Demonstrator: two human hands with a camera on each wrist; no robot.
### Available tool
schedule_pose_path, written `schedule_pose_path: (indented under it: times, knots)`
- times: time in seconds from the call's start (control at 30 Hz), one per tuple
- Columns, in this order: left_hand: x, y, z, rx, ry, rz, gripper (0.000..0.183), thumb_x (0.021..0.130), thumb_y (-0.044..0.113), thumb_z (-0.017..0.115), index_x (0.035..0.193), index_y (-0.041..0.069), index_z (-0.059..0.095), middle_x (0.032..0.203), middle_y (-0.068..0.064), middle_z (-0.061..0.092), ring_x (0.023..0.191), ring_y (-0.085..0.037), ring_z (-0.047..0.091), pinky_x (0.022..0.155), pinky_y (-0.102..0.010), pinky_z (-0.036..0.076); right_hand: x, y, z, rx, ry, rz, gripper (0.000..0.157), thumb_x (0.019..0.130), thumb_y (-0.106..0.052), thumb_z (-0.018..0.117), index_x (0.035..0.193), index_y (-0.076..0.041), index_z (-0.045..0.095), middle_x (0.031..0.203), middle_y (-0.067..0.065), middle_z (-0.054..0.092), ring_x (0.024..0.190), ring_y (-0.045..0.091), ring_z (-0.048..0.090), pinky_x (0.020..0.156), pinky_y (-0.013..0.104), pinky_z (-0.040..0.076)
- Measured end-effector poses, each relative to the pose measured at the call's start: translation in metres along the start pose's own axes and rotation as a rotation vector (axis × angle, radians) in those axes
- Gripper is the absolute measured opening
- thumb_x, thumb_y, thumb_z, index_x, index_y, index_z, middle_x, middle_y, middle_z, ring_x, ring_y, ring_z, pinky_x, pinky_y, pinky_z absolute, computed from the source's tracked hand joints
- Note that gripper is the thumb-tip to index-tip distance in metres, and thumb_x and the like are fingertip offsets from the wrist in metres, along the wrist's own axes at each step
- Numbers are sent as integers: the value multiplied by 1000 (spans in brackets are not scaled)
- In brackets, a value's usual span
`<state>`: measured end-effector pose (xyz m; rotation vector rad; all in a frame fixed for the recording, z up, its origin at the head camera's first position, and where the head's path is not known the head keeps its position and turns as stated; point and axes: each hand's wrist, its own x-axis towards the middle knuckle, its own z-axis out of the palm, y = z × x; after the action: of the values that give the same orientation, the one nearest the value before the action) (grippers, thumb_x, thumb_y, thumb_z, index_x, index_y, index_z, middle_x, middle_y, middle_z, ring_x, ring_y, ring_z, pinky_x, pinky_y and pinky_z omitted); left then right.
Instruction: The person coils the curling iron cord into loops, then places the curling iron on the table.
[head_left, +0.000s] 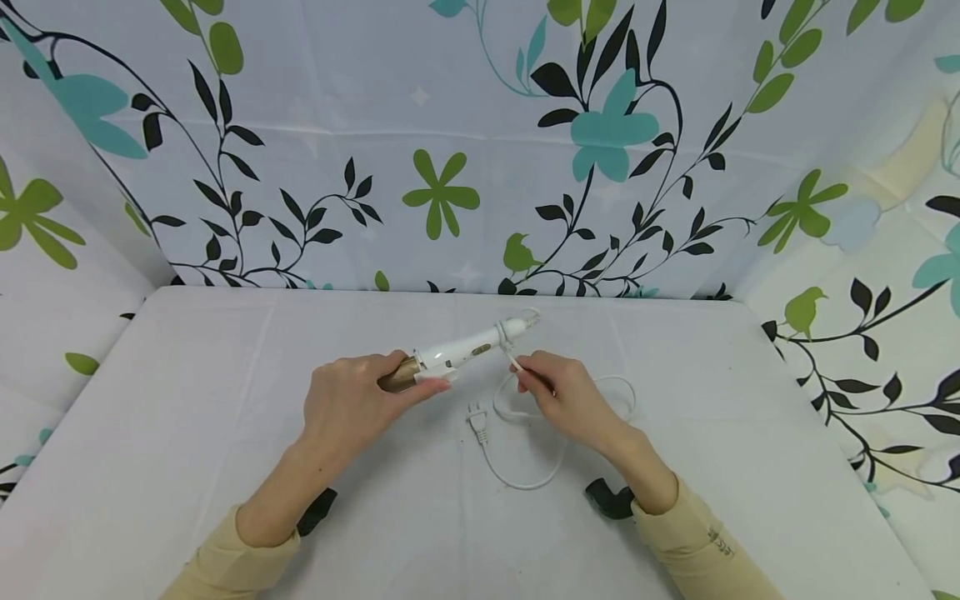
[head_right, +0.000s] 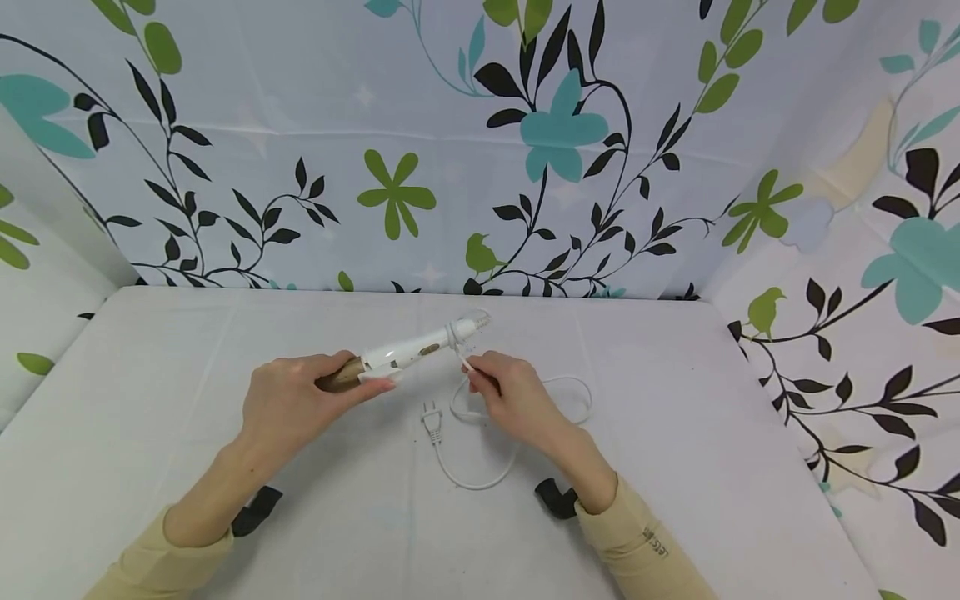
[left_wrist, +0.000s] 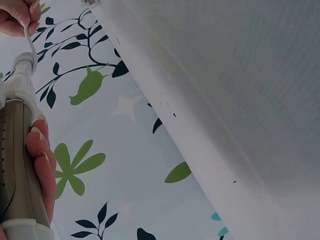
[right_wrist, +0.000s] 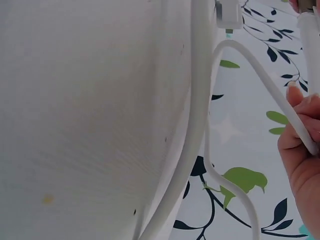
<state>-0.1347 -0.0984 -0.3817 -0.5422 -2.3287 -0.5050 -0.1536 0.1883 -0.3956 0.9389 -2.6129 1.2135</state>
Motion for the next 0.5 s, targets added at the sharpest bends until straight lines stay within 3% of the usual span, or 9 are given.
schedule_pose_path:
  times: [0.13,0.37,0.5]
  knots:
    - [0,-1,0,3,27,5,70,84,85,39,58,20,44,53,12,18,44,-3,17,41,-23,14,0,0,1,24,58,85,13,98,-2,61,105,-1,71,80,12,66,58,6,49,51,21,41]
    - [1,-1,0,7,42,10,70,85,84,40,58,19,44,52,12,20,44,-3,17,41,-23,14,2,1,-1,111,176,337,12,97,-13,66,103,-3,71,77,14,70,60,15,58,55,21,45]
    - [1,-1,0,12,59,12,70,86,83,40,58,19,43,52,12,20,43,-3,18,40,-23,14,4,3,-4,154,224,419,14,96,-15,69,98,-1,71,75,14,68,62,18,60,56,22,47]
